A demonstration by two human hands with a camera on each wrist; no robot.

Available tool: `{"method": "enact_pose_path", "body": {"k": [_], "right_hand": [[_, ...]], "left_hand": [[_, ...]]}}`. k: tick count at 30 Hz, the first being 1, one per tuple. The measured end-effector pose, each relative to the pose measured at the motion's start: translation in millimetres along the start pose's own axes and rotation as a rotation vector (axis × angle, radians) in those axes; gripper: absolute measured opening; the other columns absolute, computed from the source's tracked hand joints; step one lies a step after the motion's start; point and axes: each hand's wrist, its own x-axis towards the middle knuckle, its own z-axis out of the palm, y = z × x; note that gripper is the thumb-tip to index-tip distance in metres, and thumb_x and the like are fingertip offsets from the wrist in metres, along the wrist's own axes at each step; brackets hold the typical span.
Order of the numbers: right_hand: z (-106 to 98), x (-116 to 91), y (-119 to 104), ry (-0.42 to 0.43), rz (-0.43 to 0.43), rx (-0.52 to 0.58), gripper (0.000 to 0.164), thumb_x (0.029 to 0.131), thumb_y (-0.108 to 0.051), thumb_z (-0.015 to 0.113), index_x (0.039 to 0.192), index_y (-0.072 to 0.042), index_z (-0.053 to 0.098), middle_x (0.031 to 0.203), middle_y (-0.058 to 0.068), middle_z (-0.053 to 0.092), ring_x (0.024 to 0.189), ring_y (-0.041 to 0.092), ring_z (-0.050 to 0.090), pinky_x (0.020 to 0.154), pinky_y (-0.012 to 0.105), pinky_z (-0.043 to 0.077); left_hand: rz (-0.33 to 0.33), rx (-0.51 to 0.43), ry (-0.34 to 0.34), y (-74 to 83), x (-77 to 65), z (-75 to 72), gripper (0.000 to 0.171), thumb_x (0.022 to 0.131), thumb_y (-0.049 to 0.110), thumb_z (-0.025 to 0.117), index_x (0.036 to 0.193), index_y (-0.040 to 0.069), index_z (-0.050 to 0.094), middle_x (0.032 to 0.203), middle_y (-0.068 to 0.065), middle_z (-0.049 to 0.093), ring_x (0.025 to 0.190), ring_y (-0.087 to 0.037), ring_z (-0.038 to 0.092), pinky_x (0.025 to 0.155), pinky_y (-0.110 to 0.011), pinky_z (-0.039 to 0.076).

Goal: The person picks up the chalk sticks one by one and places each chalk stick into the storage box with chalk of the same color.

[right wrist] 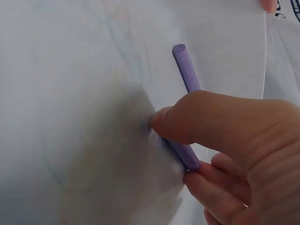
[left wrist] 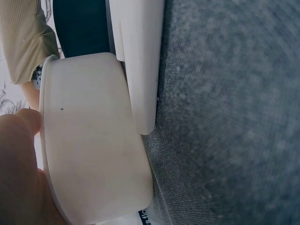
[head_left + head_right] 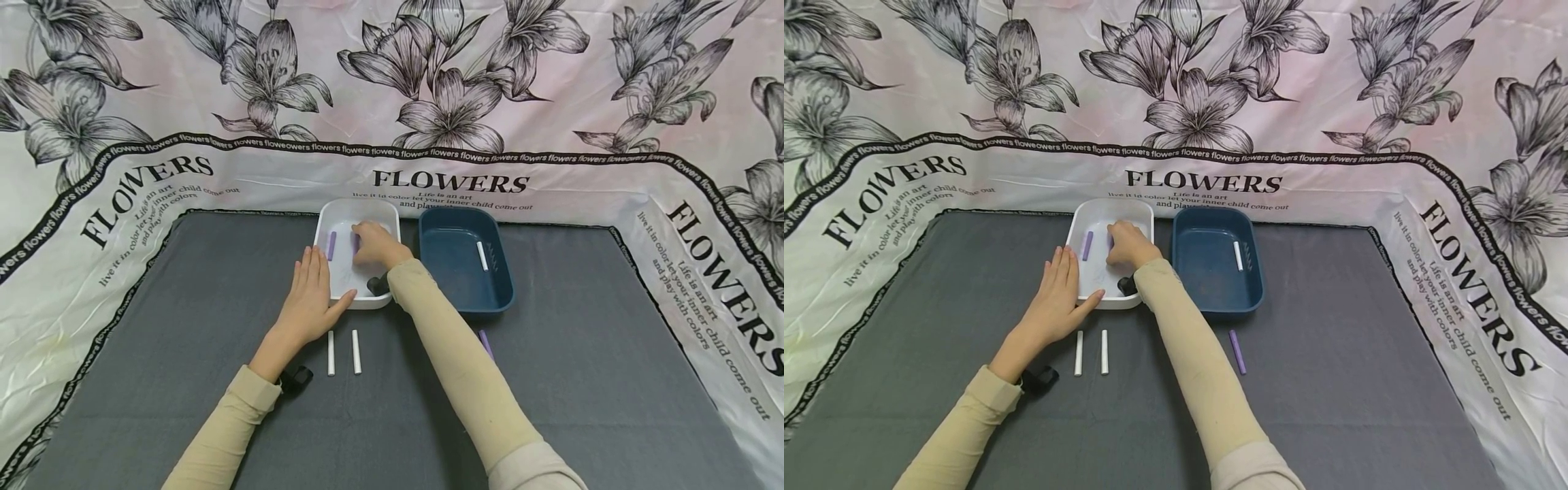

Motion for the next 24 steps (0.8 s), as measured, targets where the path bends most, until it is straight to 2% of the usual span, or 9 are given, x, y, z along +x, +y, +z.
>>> {"method": "enact_pose_path", "body": {"k": [11,24], "right_hand": [[-0.7,-0.8,1.1,-0.027,0.045,0.034,0.086,0.077,-0.015,0.080,0.151,-0.001,0.039,0.149,0.016,0.045,0.137,0.029,0.040,0.114,0.035,0.031],[-6.2,-1.9,-5.5,-0.093,0.097,0.099,0.088,0.078,-0.013,0.077,0.154,-0.001,0.032,0.152,0.016,0.041,0.137,0.027,0.041,0.114,0.036,0.032]], "left_hand": [[0.003,0.003,0.009,1.6,-0.2,1.6,0.096,0.099,0.055,0.047,0.151,-0.017,0.010,0.160,-0.033,0.003,0.149,-0.041,-0.004,0.120,-0.052,0.001],[0.016,0.015,0.023,0.0,-0.8,0.8,0.094,0.099,0.053,0.047,0.150,-0.018,0.011,0.159,-0.035,0.005,0.149,-0.043,-0.001,0.119,-0.053,0.002]]}}
